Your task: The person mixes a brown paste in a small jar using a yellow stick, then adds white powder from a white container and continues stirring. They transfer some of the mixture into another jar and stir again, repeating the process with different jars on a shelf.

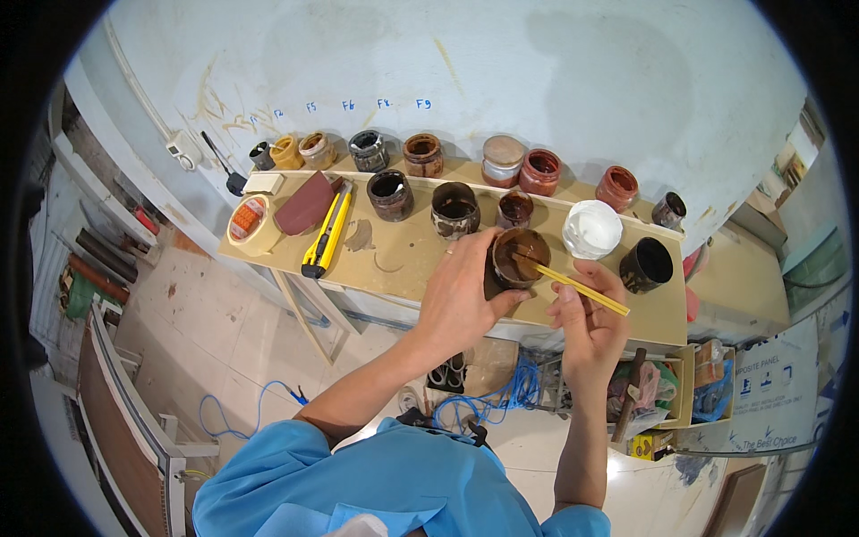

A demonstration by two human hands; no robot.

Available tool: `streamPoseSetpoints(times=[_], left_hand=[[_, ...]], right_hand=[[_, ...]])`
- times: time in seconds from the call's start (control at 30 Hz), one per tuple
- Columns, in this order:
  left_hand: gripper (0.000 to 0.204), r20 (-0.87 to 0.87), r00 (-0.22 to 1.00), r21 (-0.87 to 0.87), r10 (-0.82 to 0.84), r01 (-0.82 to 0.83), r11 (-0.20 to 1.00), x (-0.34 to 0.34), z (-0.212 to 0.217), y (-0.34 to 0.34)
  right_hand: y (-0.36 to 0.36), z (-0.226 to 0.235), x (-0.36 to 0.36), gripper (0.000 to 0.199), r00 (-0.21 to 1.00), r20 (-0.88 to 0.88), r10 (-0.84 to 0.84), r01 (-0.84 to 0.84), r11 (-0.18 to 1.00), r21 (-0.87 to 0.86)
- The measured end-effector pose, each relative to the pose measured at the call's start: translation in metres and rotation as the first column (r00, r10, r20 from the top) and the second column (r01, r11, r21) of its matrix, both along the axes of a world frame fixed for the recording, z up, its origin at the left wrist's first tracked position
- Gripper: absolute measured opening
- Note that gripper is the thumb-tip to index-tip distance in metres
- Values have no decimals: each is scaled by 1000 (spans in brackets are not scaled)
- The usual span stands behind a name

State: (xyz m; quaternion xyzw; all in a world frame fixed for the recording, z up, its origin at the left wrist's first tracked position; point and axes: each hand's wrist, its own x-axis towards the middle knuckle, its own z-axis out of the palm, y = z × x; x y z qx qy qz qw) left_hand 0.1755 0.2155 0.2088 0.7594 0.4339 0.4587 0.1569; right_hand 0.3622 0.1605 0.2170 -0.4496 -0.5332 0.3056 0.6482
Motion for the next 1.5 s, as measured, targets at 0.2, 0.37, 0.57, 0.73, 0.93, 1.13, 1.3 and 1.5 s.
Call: streamPoseSetpoints(times=[0.2,0.37,0.57,0.73,0.93,1.13,1.3,1.5], left_hand=[[84,51,998,-73,-35,39,997,-6,4,-3],[88,30,999,-105,-31,34,994,-19,8,-12],[86,44,999,-180,-32,39,983,-43,13,-19],[82,102,994,-217,-28,49,975,-51,12,-20],[78,64,997,-186,-33,45,981,-48,9,-17],[76,61,998,-178,-34,45,983,-45,8,-15],[74,51,999,-192,-13,23,981,-45,10,-17],[74,47,999,-208,-15,25,978,-45,12,-19]], right_hand=[[2,-12,-4,40,999,-37,36,-38,998,-55],[1,-19,-5,42,999,-31,39,-40,999,-37],[2,-25,-6,43,1000,11,-4,4,1000,-16],[4,-32,-6,45,999,28,-34,33,999,36],[4,-38,-7,44,996,59,-73,68,994,87],[6,-41,-9,38,972,157,-176,150,975,161],[6,-43,-9,35,948,224,-225,186,965,183],[6,-42,-10,40,933,279,-227,169,961,218]])
